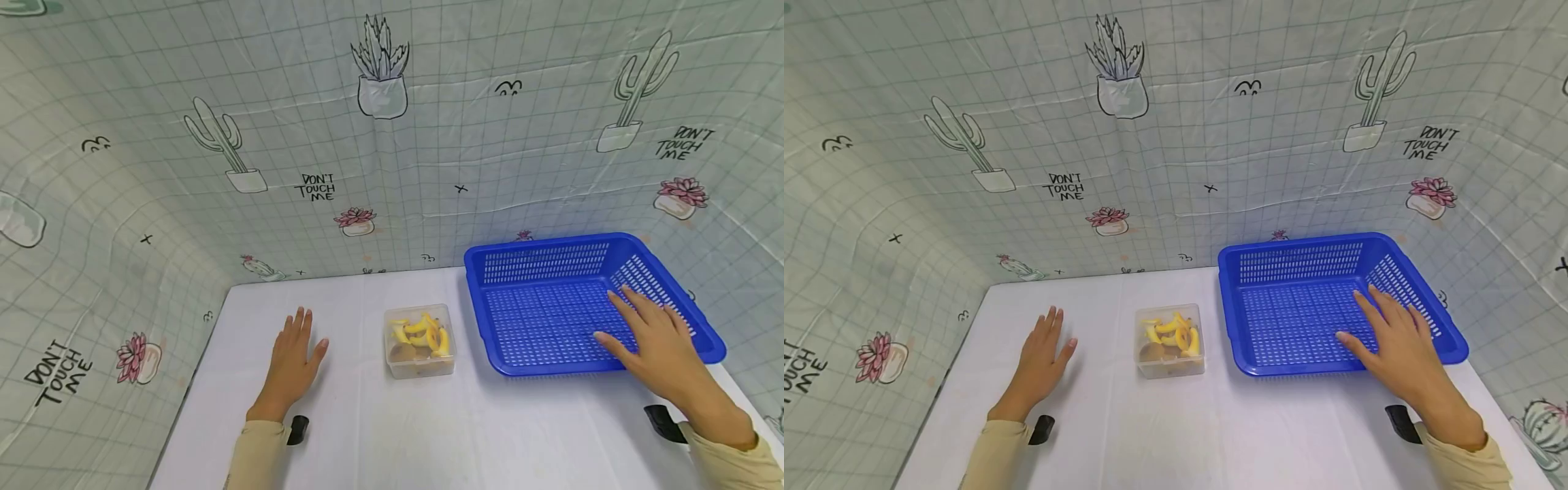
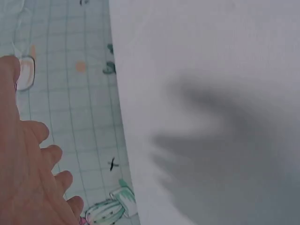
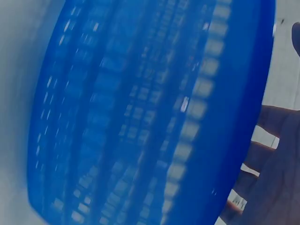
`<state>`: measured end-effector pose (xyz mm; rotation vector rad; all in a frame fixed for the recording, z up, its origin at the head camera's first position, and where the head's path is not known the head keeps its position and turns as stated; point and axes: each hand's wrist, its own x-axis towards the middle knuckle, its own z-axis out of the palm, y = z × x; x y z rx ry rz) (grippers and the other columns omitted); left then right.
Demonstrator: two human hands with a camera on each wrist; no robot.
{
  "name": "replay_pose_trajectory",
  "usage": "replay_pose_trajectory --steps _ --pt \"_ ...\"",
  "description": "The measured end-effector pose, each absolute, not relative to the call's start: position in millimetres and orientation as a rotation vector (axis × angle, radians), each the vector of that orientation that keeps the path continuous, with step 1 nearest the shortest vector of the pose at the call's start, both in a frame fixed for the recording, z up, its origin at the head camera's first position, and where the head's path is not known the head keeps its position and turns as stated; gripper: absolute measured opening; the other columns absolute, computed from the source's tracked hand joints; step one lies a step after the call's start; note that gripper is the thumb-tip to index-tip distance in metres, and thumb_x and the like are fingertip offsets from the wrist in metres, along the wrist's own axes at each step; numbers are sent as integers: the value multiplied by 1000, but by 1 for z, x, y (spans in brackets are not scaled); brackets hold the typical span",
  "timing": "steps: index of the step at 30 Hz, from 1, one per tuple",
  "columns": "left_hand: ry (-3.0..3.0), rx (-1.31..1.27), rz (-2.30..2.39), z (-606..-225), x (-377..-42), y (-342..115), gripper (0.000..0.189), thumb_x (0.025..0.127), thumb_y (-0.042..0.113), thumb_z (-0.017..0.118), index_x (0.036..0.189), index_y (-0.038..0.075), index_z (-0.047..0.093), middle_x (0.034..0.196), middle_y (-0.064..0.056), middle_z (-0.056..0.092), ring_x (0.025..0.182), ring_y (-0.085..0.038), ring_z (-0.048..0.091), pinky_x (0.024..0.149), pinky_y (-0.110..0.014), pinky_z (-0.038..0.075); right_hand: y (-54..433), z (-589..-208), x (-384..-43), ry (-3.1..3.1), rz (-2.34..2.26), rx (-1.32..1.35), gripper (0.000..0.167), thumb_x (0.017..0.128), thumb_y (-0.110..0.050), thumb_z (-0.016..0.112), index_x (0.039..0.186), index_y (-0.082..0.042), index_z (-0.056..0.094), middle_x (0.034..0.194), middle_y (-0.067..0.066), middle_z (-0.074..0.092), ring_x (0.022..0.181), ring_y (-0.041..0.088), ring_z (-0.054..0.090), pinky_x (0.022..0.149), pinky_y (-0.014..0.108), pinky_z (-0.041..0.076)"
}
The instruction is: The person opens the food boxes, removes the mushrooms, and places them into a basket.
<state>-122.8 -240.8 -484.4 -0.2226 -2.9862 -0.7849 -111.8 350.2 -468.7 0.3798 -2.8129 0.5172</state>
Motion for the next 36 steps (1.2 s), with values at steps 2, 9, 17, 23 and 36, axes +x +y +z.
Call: replay_pose_trajectory --steps 2,9,17,23,36 --pt "-2962 -256 -849 -486 -121 -233 73 111 33 53 164 -7 22 172 -28 17 157 -55 13 124 -72 13 341 -467 -112 -2794 519 411 77 105 -43 63 164 -5 33 163 31 34 148 56 30 126 71 3" --pt "-2931 -317 -1063 -493 -112 -208 79 108 33 61 167 -2 21 173 -23 20 158 -51 17 124 -71 18 301 -460 -109 -2716 557 539 73 100 -43 72 156 -3 46 155 28 47 142 52 42 130 63 8" --pt "-2926 -277 -1250 -502 -103 -183 87 103 34 70 168 5 21 173 -21 23 159 -44 23 126 -65 23 253 -458 -104 -2616 573 692 68 96 -43 77 149 -4 56 150 23 55 135 48 50 129 57 20" --pt "-2863 -244 -1402 -510 -99 -168 88 100 33 76 167 5 25 171 -22 27 158 -45 25 124 -66 25 221 -459 -101 -2517 588 819 67 104 -58 59 145 -5 61 147 17 61 132 41 57 128 50 26" --pt "-2632 -230 -1707 -522 -95 -139 86 92 16 83 161 -2 34 164 -24 37 150 -45 38 119 -56 40 167 -464 -100 -2441 610 998 56 107 -51 59 139 -6 65 143 14 64 127 37 62 108 59 48"
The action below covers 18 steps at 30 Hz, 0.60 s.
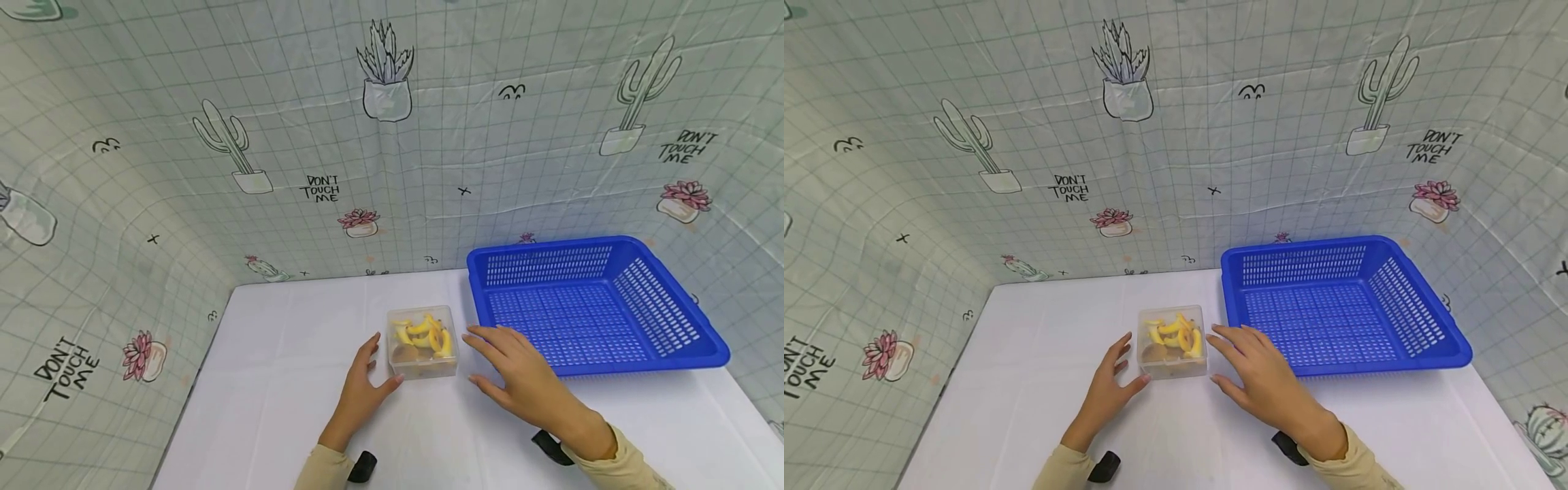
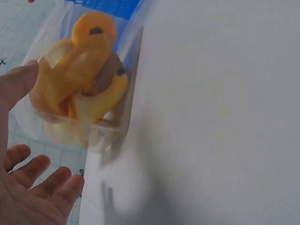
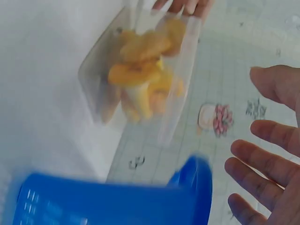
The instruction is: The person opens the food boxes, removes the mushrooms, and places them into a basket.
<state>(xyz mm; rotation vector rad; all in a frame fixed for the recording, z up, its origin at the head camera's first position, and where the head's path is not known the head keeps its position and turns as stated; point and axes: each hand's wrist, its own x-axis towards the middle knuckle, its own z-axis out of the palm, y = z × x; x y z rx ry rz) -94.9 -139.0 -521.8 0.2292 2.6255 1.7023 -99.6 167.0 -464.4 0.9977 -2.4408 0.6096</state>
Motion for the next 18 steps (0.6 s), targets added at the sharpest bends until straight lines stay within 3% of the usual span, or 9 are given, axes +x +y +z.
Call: replay_pose_trajectory --steps 3,5,18 --pt "2604 212 1741 -524 -95 -134 86 92 14 84 161 -2 34 164 -26 36 149 -47 39 117 -55 42 155 -465 -99 -2438 630 1027 57 91 -30 84 139 -6 65 143 13 64 126 36 62 103 59 53" --pt "2581 200 1773 -526 -95 -131 86 92 13 83 161 -2 34 164 -27 36 148 -48 40 116 -55 43 147 -465 -98 -2440 634 1038 65 81 -21 90 139 -6 65 143 13 64 125 35 63 101 57 56" --pt "2496 123 1979 -534 -95 -114 80 93 6 81 158 -7 37 157 -30 42 143 -48 46 111 -52 50 107 -479 -97 -2451 634 1015 62 76 -13 96 131 -6 68 137 13 67 122 33 67 96 51 59"
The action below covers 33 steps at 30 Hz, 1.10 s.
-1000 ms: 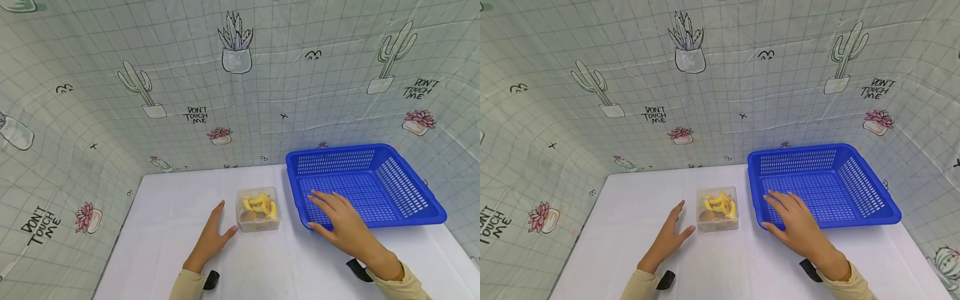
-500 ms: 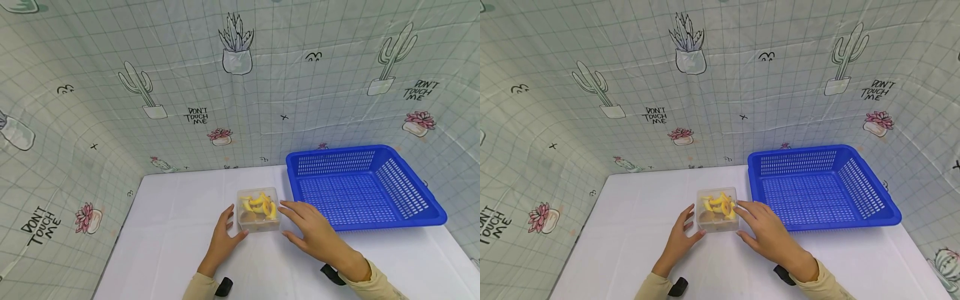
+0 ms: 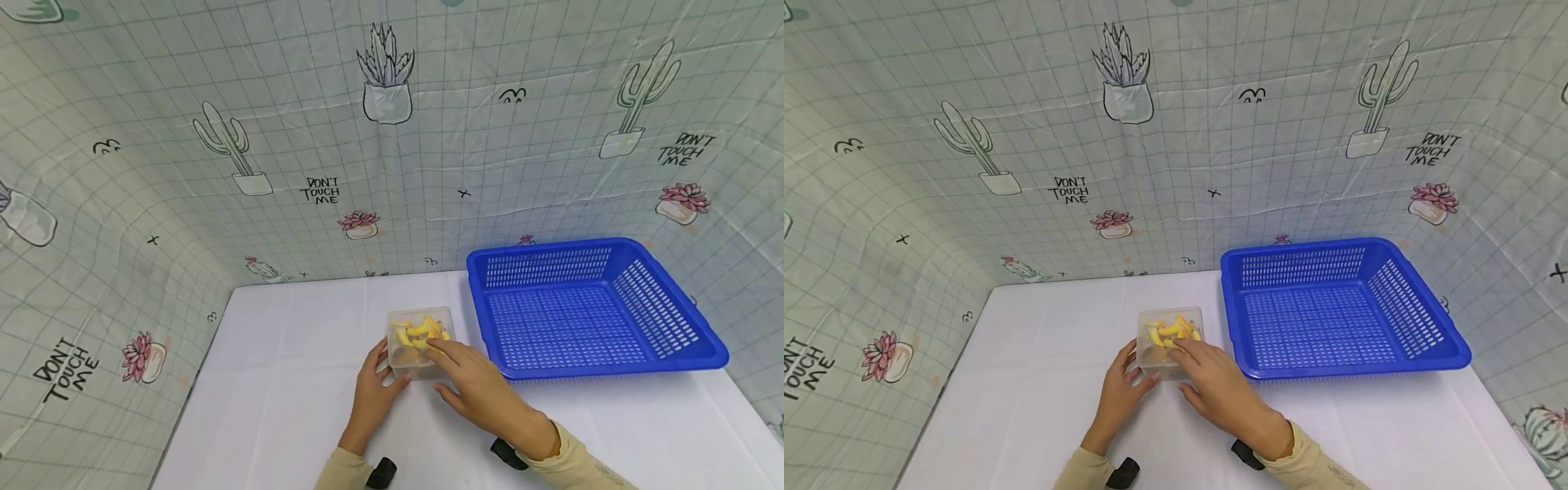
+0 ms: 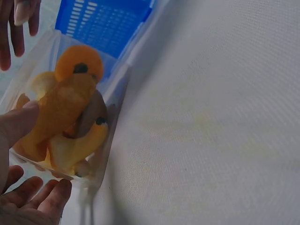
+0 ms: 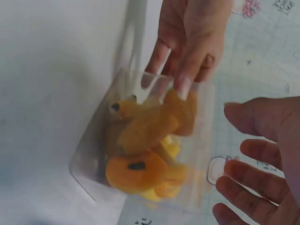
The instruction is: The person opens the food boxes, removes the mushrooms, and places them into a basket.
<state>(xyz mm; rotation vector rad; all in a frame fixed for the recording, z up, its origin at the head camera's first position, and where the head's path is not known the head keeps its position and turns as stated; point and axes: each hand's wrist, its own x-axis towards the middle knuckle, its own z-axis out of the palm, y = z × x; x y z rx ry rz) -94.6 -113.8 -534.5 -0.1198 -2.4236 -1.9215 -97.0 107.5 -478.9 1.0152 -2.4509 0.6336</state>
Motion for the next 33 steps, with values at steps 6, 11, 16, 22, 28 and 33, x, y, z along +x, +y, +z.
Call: replay_pose_trajectory --steps 6,11,16,22,28,33 --pt "-2408 -77 -1943 -535 -96 -112 78 92 4 81 156 -9 39 149 -31 50 140 -47 49 111 -50 50 98 -489 -101 -2454 633 980 63 71 -9 97 127 -7 69 136 13 67 122 33 66 101 50 56" --pt "-2416 -83 -1944 -536 -98 -113 78 91 2 81 155 -10 39 146 -33 52 138 -47 52 109 -47 52 94 -499 -106 -2413 641 959 62 66 -2 96 122 -6 70 134 16 67 123 38 64 106 54 52" --pt "-2415 -96 -1937 -537 -101 -115 78 90 -1 82 155 -11 40 143 -34 54 134 -48 56 105 -40 55 92 -505 -112 -2374 650 931 57 67 4 92 120 -3 71 132 18 67 123 41 63 105 55 52" --pt "-2407 -121 -1931 -536 -101 -116 77 90 -1 82 154 -12 41 143 -34 54 133 -49 56 105 -39 56 91 -507 -114 -2367 678 867 54 68 3 96 117 -6 74 128 14 71 122 37 66 104 52 53" --pt "-2390 -108 -1957 -536 -101 -117 76 89 -1 83 153 -12 42 141 -35 55 132 -49 57 105 -41 55 88 -507 -114 -2352 711 835 49 68 1 97 112 -7 77 125 12 73 121 37 67 104 52 54" --pt "-2399 -115 -1944 -535 -102 -117 75 88 -2 83 151 -13 44 140 -35 56 132 -49 57 105 -41 55 87 -510 -115 -2335 727 797 46 67 2 97 107 -9 78 123 9 74 119 34 69 103 50 55"
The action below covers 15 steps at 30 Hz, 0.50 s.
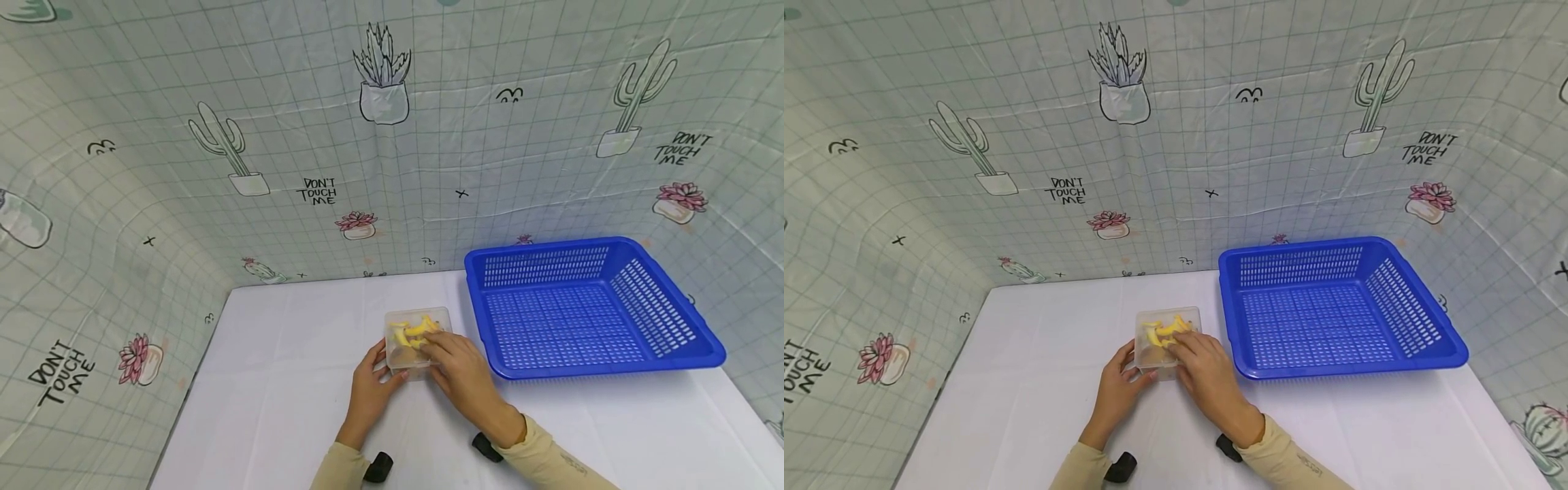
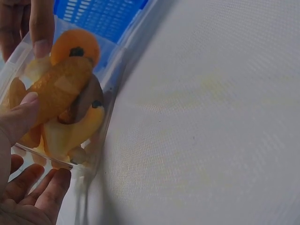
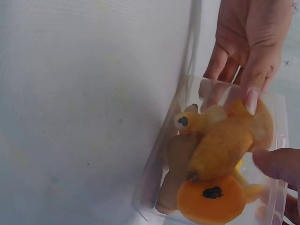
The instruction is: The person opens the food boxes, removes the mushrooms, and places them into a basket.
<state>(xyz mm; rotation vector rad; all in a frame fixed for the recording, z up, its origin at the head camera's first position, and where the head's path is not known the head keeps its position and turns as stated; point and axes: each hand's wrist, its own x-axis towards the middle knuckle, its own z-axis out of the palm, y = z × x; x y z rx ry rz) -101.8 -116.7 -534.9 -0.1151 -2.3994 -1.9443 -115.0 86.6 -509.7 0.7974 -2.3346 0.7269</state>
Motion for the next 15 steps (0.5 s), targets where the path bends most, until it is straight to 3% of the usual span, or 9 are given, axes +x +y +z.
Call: replay_pose_trajectory --steps 15 --pt "-2407 -93 -1954 -536 -103 -118 73 87 -5 83 149 -15 46 140 -35 56 132 -49 57 102 -37 57 88 -512 -121 -2309 658 863 43 68 -7 99 106 -9 80 116 9 76 113 33 71 97 50 58"
